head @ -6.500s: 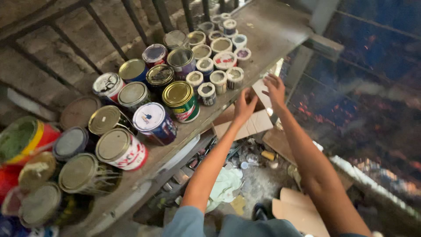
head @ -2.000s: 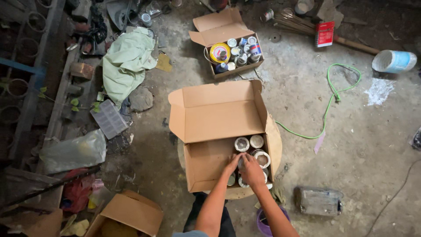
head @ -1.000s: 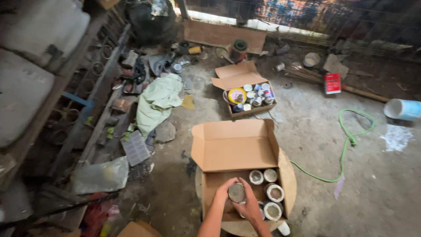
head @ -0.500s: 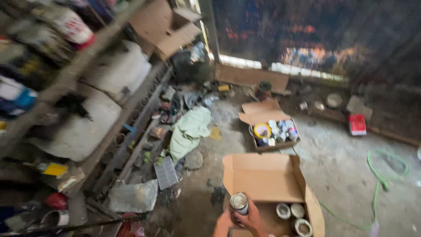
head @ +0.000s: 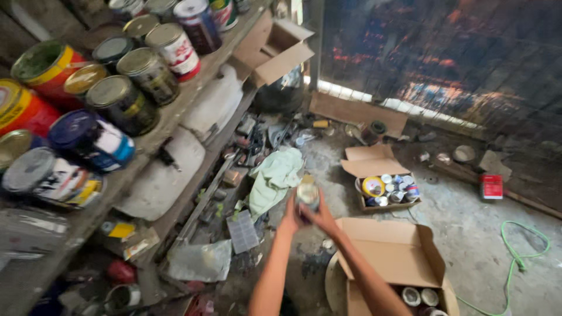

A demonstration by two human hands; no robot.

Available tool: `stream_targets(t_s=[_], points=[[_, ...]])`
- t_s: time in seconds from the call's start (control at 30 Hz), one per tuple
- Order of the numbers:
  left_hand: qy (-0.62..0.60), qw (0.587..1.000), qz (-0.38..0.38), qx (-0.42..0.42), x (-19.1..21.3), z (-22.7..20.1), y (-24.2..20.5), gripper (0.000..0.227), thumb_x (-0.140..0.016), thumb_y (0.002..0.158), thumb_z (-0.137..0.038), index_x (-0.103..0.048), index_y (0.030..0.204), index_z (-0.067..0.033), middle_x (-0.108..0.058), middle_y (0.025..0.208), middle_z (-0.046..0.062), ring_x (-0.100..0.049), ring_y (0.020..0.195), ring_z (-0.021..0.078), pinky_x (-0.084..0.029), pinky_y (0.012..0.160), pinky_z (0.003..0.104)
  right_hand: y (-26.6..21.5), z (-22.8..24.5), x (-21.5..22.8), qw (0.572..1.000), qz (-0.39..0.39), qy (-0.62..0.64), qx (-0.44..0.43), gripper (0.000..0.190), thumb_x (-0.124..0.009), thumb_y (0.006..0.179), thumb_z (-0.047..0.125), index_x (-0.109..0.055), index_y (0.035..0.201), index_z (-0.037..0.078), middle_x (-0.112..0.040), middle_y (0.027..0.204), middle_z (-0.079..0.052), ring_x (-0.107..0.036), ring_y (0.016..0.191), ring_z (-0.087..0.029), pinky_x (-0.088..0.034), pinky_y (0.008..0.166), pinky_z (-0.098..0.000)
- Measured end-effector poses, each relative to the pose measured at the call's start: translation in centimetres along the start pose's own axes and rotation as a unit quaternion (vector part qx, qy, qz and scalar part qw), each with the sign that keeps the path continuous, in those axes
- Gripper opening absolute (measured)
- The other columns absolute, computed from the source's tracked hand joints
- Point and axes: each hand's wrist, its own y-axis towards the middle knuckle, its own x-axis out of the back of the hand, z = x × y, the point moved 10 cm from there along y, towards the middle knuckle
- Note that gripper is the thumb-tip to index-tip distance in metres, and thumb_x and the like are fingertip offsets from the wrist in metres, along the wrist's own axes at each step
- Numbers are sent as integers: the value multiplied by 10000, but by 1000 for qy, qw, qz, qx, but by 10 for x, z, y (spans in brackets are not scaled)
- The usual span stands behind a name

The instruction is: The person repeatedly picks up small paint cans from a cardboard box on the floor and places them onto a metal shelf. The person handles the cans one by one, arranging them in rows on the shelf surface. The task involves moving items from a lower storage container to a higher shelf location.

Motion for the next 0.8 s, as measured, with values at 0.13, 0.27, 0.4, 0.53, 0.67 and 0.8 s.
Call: stream_targets(t_s=[0.13, 0.27, 0.4, 0.53, 0.67, 0.8], points=[[64, 995, -81, 3, -1, -99, 13, 824, -681, 752, -794, -641, 1346, -225, -667, 1254, 61, -639, 1051, 305, -535, 877, 512, 100, 9, -26, 995, -40, -56, -65, 846, -524, 1016, 529, -145, 1620, 73, -449, 1508, -104, -441, 1384, -228, -329, 1151, -370], [24, 998, -40, -46, -46, -176, 14, 799, -712, 767, -782, -612, 1360, -256, -620, 1319, 44, -621, 1116, 306, -524, 940, 525, 167, 68, -56, 992, -17, 114, -45, 730, -469, 1062, 529, -309, 1569, 28, -509, 1446, -122, -476, 1319, -253, -343, 1142, -401], [121, 990, -13, -74, -94, -223, -5, 929, -624, 680, -862, -615, 1356, -225, -631, 1357, 102, -593, 1223, 364, -496, 932, 645, 197, 107, -68, 991, 7, 122, -47, 679, -474, 1013, 523, -401, 1518, 76, -515, 1464, -40, -440, 1388, -177, -281, 1183, -350], [177, 982, -12, -70, -128, -242, -1, 901, -617, 688, -832, -581, 1375, -249, -605, 1367, 74, -517, 1292, 398, -463, 956, 693, 242, 97, -40, 996, -13, 82, -18, 625, -456, 1042, 536, -538, 1428, 51, -573, 1415, -51, -496, 1332, -185, -312, 1172, -353], [159, 984, -54, -50, -149, -272, 50, 841, -666, 725, -757, -580, 1368, -223, -577, 1399, 102, -541, 1299, 391, -487, 977, 696, 298, 95, -10, 996, -18, 83, -33, 606, -474, 1023, 529, -534, 1419, 75, -575, 1381, -37, -496, 1303, -172, -336, 1136, -344], [154, 981, 18, -119, -200, -315, 117, 831, -705, 747, -768, -628, 1344, -195, -608, 1335, 89, -584, 1184, 308, -514, 930, 568, 378, 128, 34, 990, 18, 139, -33, 555, -556, 1037, 484, -549, 1364, 36, -603, 1310, -62, -547, 1219, -183, -415, 1065, -359]])
